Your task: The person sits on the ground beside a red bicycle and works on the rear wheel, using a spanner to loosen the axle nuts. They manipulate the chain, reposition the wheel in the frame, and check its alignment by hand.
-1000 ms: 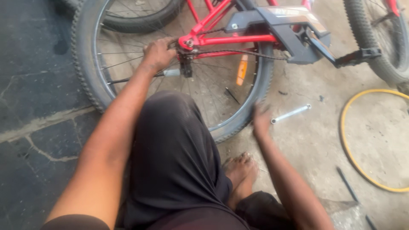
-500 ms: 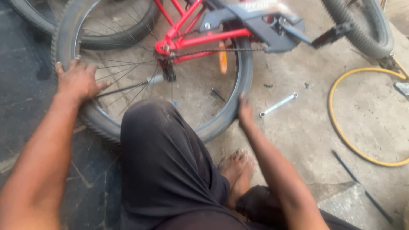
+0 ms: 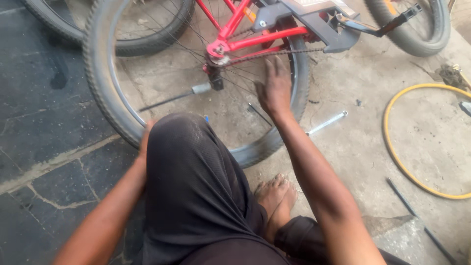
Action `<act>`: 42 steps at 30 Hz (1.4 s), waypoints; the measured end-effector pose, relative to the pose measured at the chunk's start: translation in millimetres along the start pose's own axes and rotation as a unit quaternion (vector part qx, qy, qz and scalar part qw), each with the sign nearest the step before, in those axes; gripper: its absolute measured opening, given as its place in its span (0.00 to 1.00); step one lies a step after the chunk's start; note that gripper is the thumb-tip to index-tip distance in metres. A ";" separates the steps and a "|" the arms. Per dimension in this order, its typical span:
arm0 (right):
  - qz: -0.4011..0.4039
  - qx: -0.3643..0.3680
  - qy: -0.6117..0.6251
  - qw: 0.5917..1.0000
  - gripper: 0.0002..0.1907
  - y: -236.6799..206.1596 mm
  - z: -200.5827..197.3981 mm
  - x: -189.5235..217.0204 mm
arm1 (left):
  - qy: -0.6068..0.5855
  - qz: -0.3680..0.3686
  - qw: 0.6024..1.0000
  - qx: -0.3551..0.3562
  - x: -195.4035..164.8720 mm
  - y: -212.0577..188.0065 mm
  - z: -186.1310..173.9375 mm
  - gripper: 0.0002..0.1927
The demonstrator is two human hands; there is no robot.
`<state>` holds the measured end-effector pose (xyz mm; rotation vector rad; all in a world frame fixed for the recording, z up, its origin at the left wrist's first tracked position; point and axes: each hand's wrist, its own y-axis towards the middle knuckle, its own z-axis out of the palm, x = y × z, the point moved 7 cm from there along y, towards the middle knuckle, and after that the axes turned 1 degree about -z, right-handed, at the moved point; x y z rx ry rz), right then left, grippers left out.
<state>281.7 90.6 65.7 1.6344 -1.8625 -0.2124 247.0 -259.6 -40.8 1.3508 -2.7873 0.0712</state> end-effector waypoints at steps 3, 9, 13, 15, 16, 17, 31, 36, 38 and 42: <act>-0.085 0.031 0.003 0.996 0.43 27.8 11.6 19.7 | -0.085 0.054 0.975 -0.198 -12.1 -9.3 -17.8 0.15; -0.022 0.174 -0.072 0.982 0.26 31.8 38.6 14.8 | -0.067 0.037 0.997 -0.028 10.5 -1.0 -50.4 0.19; -0.048 0.122 -0.052 0.990 0.32 20.4 21.6 27.9 | 0.008 -0.068 0.990 -0.126 55.6 28.5 -128.0 0.39; -0.043 0.125 -0.053 0.990 0.33 21.0 15.6 32.0 | 0.028 -0.134 0.977 -0.164 93.8 41.8 -159.5 0.47; -0.033 0.137 -0.053 0.989 0.32 22.3 15.8 32.9 | 0.045 -0.158 0.961 -0.224 112.5 38.4 -177.7 0.51; -0.021 0.150 -0.052 0.987 0.32 23.2 16.5 32.9 | -0.108 -0.213 0.947 -0.214 135.5 32.9 -176.9 0.52; 0.297 -0.105 0.054 0.948 0.39 -102.5 -47.0 -161.1 | -0.593 -0.488 0.606 -0.205 21.7 -104.6 33.5 0.40; 0.524 -0.022 0.345 0.778 0.41 -158.7 -11.9 -186.5 | -0.639 -0.411 0.649 0.037 -34.1 -192.1 101.7 0.38; 0.548 0.008 0.381 0.744 0.42 -169.6 -7.3 -178.7 | -0.704 -0.371 0.602 -0.071 23.5 -146.9 85.7 0.38; 0.523 0.107 0.454 0.713 0.44 -155.9 14.7 -143.5 | -0.773 -0.240 0.520 -0.274 133.3 -58.3 -22.6 0.37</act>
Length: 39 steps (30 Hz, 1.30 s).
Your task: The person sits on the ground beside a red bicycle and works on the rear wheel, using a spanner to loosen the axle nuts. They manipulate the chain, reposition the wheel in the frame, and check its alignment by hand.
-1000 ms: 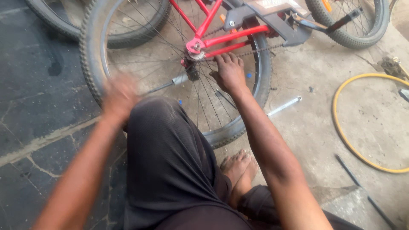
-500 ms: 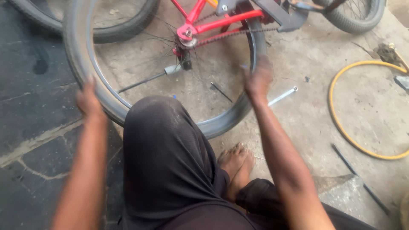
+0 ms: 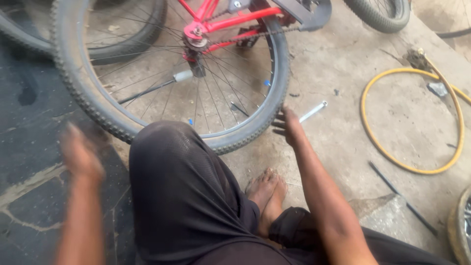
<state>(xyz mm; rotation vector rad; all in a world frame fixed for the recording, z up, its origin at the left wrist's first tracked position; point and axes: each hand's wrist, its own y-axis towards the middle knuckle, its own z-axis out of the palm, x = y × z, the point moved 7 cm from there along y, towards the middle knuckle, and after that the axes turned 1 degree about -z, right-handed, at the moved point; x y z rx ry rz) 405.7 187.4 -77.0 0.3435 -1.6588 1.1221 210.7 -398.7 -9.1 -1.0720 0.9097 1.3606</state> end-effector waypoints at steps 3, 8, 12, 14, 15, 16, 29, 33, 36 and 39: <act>0.056 0.073 -0.030 0.995 0.43 -12.4 24.0 -7.0 | 0.066 -0.075 0.995 -0.019 -57.1 45.1 31.8 0.37; 0.138 0.225 -0.107 0.959 0.43 -37.6 27.0 -26.4 | 0.174 0.067 0.982 0.010 -87.9 71.5 93.5 0.43; 0.121 0.101 -0.086 0.984 0.43 -17.8 9.6 -19.2 | 0.121 0.037 0.992 -0.020 -52.9 62.6 80.4 0.41; 0.001 -0.055 -0.113 0.992 0.40 -7.6 -1.1 8.2 | 0.217 0.057 0.965 -0.136 -36.4 39.5 66.4 0.44; -0.110 -0.146 -0.160 0.970 0.38 -5.8 -5.0 30.3 | 0.201 0.053 0.969 -0.136 -22.9 21.4 68.3 0.42; -0.218 -0.233 -0.204 0.925 0.36 -11.7 -6.2 51.0 | 0.193 0.050 0.970 -0.139 -8.3 2.5 73.2 0.41; -0.352 -0.054 -0.452 0.818 0.27 -3.1 154.0 161.5 | 0.164 -0.031 0.986 0.029 52.0 -49.4 87.9 0.28; -0.367 -0.042 -0.500 0.783 0.26 -11.9 174.1 140.7 | 0.165 -0.047 0.984 0.053 49.4 -37.1 78.3 0.24; -0.385 -0.022 -0.530 0.755 0.28 -23.7 192.3 119.0 | 0.168 -0.061 0.981 0.074 41.8 -19.3 67.5 0.21; -0.487 -0.011 -0.534 0.691 0.29 -51.1 196.2 101.4 | 0.175 -0.080 0.976 0.106 29.5 -4.9 59.2 0.19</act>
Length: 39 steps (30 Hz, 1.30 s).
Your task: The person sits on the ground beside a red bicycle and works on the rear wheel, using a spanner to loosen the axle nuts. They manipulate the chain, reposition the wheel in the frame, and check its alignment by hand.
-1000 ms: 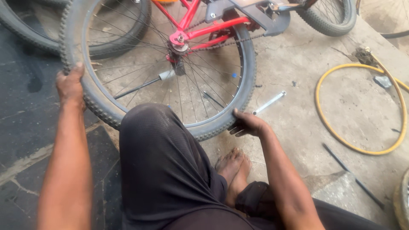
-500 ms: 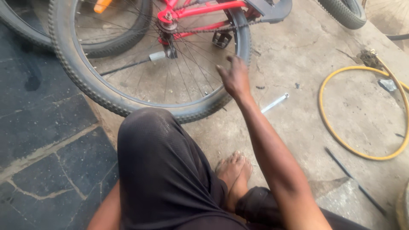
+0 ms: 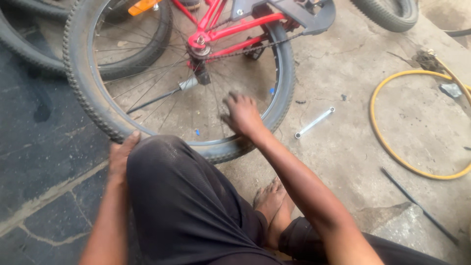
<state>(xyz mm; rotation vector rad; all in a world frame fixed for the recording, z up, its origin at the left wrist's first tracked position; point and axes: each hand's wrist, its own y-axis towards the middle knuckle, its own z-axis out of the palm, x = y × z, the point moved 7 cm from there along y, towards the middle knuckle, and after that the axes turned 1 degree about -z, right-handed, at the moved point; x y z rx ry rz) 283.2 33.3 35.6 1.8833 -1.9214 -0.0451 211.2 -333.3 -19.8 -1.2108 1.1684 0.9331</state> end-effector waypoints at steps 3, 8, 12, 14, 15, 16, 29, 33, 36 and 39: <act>-0.020 -0.019 -0.019 0.999 0.30 -40.9 -10.5 -22.6 | 0.027 -0.064 0.998 -0.005 -10.9 11.3 -21.3 0.25; 0.203 -0.046 -0.076 0.975 0.30 -94.4 -33.1 -136.9 | -0.114 -0.016 0.992 -0.044 -36.8 38.1 -29.7 0.27; 0.309 -0.187 0.124 0.924 0.36 -116.9 -41.6 -178.3 | -0.177 0.046 0.981 -0.065 -48.0 51.2 -17.2 0.27; 0.407 -0.149 0.306 0.848 0.35 -121.5 -23.6 -184.0 | -0.216 0.043 0.970 -0.101 -51.2 54.4 -14.6 0.28; 0.458 -0.105 0.401 0.786 0.34 -123.9 -8.1 -179.5 | -0.225 0.038 0.966 -0.120 -53.7 54.3 -14.7 0.28; 0.501 -0.058 0.488 0.712 0.33 -126.2 5.9 -172.0 | -0.234 0.033 0.962 -0.140 -54.7 52.9 -15.9 0.28; 0.532 0.039 0.320 0.783 0.31 -65.1 -32.2 -173.5 | 0.195 -0.149 0.968 0.052 -69.5 46.9 -35.0 0.39; 0.400 0.199 -0.052 0.893 0.28 -9.6 -70.1 -193.7 | -0.006 -0.008 0.981 -0.196 -53.8 34.2 -11.2 0.39; 0.256 0.192 -0.112 0.941 0.31 49.6 -100.2 -191.3 | -0.146 -0.016 0.950 -0.276 -27.8 21.5 3.2 0.42; 0.113 0.248 -0.195 0.942 0.27 91.2 -112.8 -178.0 | -0.063 -0.089 0.937 -0.332 1.6 -11.0 15.6 0.44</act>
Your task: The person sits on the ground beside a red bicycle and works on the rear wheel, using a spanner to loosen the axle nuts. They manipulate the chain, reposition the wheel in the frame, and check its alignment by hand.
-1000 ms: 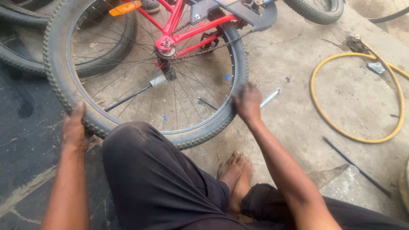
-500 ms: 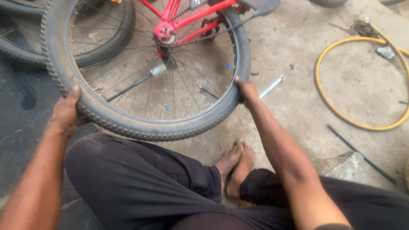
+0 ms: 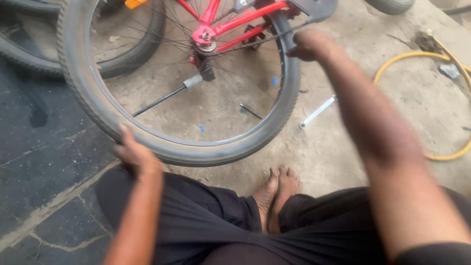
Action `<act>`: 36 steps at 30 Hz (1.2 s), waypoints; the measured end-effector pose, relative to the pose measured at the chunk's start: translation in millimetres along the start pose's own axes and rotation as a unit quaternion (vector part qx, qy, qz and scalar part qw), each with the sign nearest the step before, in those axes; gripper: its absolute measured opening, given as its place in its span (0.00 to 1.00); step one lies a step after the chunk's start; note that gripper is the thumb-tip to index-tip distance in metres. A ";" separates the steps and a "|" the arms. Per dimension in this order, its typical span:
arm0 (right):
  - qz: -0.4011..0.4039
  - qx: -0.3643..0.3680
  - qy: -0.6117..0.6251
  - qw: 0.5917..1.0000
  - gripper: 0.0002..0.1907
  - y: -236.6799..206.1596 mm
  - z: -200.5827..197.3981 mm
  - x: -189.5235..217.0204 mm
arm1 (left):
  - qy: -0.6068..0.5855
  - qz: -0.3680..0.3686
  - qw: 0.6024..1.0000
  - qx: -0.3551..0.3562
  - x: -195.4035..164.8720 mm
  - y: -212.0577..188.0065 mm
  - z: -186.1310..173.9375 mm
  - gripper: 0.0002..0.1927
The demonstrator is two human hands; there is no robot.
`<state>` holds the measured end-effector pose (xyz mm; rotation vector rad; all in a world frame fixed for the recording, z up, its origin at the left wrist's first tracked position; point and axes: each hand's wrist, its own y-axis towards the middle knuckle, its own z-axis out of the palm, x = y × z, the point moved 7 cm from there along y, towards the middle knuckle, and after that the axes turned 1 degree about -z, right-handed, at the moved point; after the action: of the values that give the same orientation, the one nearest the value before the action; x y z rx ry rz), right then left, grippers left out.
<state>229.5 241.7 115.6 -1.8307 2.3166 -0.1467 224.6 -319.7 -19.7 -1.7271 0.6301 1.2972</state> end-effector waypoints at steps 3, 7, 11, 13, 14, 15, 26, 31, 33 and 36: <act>-0.048 0.025 -0.070 0.996 0.22 5.8 -35.0 10.2 | -0.029 -0.113 0.993 0.008 56.0 -50.0 12.2 0.48; -0.124 -0.002 -0.086 0.989 0.22 21.2 -61.3 51.4 | 0.138 -0.210 0.957 0.144 135.5 -148.5 60.7 0.40; -0.085 0.052 -0.059 0.993 0.22 55.6 -39.1 59.3 | 0.007 -0.281 0.890 0.360 164.7 -197.3 102.1 0.37; -0.071 -0.018 -0.065 0.995 0.22 65.0 -28.0 45.8 | -0.086 -0.306 0.870 0.377 159.3 -187.5 97.4 0.35; -0.067 -0.050 -0.065 0.994 0.22 69.9 -20.4 39.8 | -0.141 -0.278 0.885 0.346 151.0 -172.6 86.6 0.34; -0.071 -0.067 -0.046 0.994 0.24 73.7 -11.7 32.5 | -0.162 -0.230 0.908 0.311 143.1 -157.9 74.5 0.33; -0.120 -0.010 -0.010 0.993 0.18 110.3 32.7 57.9 | 0.106 -0.158 0.897 0.399 167.3 -157.2 72.0 0.32; -0.136 -0.079 0.043 0.987 0.19 100.0 5.7 49.1 | -0.014 -0.227 0.794 0.564 169.3 -206.2 150.5 0.35; -0.135 -0.088 0.037 0.986 0.17 102.0 -0.3 45.0 | 0.035 -0.234 0.757 0.608 169.5 -208.6 159.0 0.36; -0.154 -0.120 -0.013 0.981 0.12 106.8 -7.8 47.4 | 0.083 -0.292 0.734 0.608 168.3 -184.1 135.0 0.33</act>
<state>115.5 220.4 98.8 -2.2877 2.0942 0.1212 359.6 -94.8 -127.9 -0.7597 0.7005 0.0941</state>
